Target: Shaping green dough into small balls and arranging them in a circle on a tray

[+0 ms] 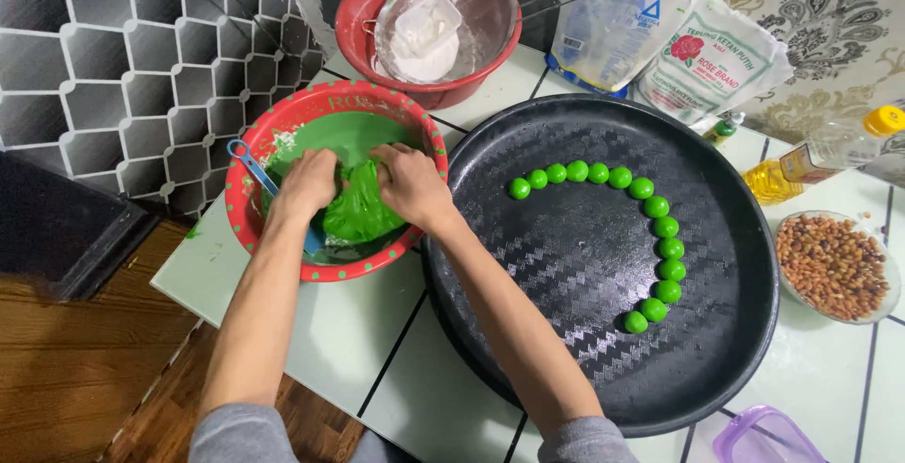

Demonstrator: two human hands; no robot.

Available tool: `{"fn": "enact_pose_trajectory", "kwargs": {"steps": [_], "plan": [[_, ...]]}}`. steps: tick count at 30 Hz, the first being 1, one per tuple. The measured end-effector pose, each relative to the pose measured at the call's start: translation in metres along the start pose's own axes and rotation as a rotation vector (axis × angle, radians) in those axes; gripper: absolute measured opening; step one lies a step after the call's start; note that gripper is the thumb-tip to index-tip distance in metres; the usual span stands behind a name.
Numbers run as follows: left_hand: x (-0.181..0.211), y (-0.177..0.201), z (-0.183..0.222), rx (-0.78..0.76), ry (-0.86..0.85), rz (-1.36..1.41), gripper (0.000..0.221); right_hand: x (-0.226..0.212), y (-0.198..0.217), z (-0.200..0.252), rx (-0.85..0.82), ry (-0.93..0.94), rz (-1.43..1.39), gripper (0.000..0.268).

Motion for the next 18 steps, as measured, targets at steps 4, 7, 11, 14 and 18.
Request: {"fn": "enact_pose_trajectory", "kwargs": {"steps": [4, 7, 11, 14, 18], "plan": [[-0.023, -0.014, -0.015, 0.119, 0.014, 0.071, 0.019, -0.007, 0.007, 0.006, -0.003, -0.013, -0.048, 0.034], [-0.008, 0.001, 0.012, 0.261, -0.098, 0.178, 0.019, -0.006, 0.004, 0.004, -0.007, -0.003, -0.022, 0.034], [-0.016, -0.014, -0.007, 0.151, -0.090, 0.161, 0.027, -0.001, 0.004, 0.000, 0.020, -0.006, -0.015, 0.033], [-0.033, -0.020, -0.022, 0.243, -0.053, 0.117, 0.022, -0.002, 0.005, 0.001, 0.035, 0.019, -0.037, 0.033], [-0.044, 0.005, -0.008, 0.513, -0.044, 0.377, 0.028, -0.002, 0.006, 0.003, 0.069, 0.054, -0.079, 0.032]]}}
Point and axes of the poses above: each hand's wrist, its own z-axis away from the middle knuckle, its own y-axis out of the back of the hand, x = y × z, the point moved 5 cm from there along -z, towards the middle knuckle, and after that the axes turned 11 degrees about -x, right-handed, at the moved point
